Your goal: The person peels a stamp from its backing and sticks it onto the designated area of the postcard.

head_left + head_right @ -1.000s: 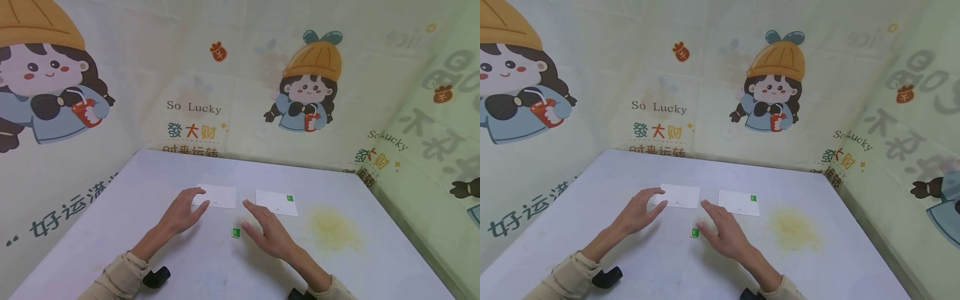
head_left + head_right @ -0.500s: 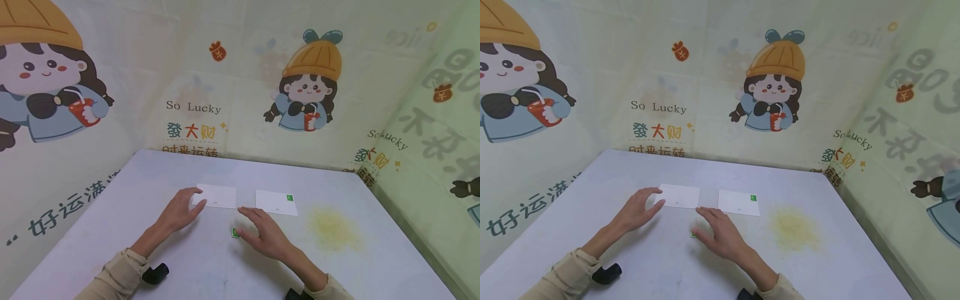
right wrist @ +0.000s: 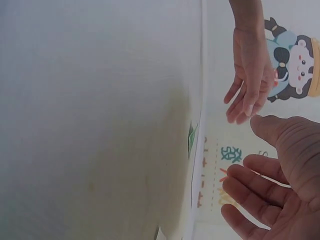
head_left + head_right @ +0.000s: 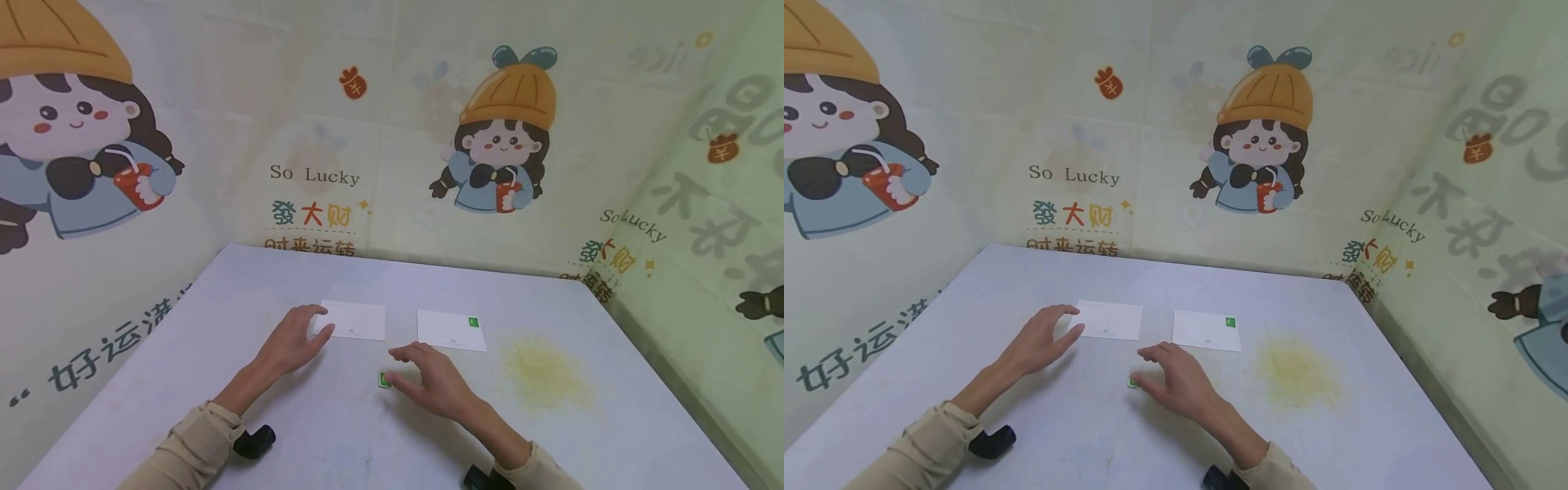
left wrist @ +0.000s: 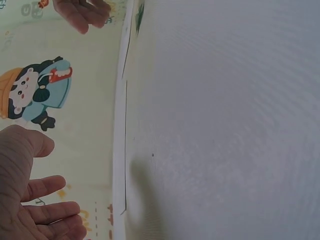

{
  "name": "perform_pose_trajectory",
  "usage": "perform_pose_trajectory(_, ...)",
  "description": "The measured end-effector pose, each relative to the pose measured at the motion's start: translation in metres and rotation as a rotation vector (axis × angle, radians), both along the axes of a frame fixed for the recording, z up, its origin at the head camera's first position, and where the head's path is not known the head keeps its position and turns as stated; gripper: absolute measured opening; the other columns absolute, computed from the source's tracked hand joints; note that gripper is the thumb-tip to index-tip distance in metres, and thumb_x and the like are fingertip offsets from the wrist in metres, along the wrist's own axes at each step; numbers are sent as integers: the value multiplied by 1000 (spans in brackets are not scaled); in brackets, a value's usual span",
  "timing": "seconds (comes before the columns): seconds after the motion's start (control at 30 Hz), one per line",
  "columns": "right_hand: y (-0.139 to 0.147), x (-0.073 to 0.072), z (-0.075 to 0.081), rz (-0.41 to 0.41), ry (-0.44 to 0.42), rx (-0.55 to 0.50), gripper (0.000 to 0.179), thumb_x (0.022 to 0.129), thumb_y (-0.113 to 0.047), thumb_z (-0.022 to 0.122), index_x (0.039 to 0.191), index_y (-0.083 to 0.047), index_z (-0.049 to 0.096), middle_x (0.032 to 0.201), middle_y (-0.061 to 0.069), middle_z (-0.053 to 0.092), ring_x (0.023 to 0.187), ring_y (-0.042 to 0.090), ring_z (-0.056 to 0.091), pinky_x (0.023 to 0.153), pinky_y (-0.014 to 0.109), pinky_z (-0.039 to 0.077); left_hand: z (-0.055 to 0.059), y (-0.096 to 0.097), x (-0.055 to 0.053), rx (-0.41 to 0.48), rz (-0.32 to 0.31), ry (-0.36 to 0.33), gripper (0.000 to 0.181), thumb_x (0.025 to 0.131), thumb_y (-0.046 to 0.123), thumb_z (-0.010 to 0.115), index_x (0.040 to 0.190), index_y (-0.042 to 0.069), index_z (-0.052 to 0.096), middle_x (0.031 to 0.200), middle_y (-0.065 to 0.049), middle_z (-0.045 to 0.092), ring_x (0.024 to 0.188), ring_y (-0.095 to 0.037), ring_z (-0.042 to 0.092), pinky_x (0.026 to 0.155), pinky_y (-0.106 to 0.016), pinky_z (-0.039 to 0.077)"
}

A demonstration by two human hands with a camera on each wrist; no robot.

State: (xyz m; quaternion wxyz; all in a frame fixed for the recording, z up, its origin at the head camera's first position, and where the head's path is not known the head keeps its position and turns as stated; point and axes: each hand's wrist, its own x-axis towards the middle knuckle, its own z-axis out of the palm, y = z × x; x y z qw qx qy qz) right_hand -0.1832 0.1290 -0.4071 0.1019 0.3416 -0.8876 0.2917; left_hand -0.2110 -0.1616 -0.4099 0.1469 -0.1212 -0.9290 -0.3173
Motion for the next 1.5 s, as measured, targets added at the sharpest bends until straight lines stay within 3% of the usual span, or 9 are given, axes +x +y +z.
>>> perform_pose_trajectory(0.33,0,-7,-2,-43,-37,53,23,92,-24,78,109,-8,75,86,-6,69,81,12,62,73,28,53,-7,-4,-8,-1,17,-21,42,98,24,68,127,-4,63,134,-26,61,131,-44,53,108,-59,43)
perform_pose_trajectory(0.57,-2,-13,-4,-71,-62,74,7,93,-21,76,97,-15,76,75,-11,61,71,12,59,64,22,47,-9,-5,-14,-32,26,-45,41,98,24,67,127,-4,63,133,-27,61,128,-44,55,106,-59,44)
perform_pose_trajectory(0.83,-4,-16,-2,-115,-134,87,10,95,-24,74,93,-14,76,63,-14,53,55,2,44,51,21,39,-12,-4,-22,-64,35,-88,41,98,25,67,127,-4,63,133,-27,62,127,-43,55,106,-58,45)
perform_pose_trajectory(1.13,-4,-20,-3,-130,-211,114,5,93,-20,75,92,-15,75,61,-11,51,54,3,43,50,21,36,-11,-3,-26,-142,65,-143,41,96,26,69,121,-6,64,116,-24,68,105,-37,62,92,-53,51)
perform_pose_trajectory(1.5,-3,-27,-5,-147,-306,122,5,90,-18,78,87,-15,75,62,-9,53,57,6,45,51,21,36,-9,-2,-26,-185,77,-153,43,94,26,71,118,-9,64,107,-25,70,91,-33,62,81,-49,54)
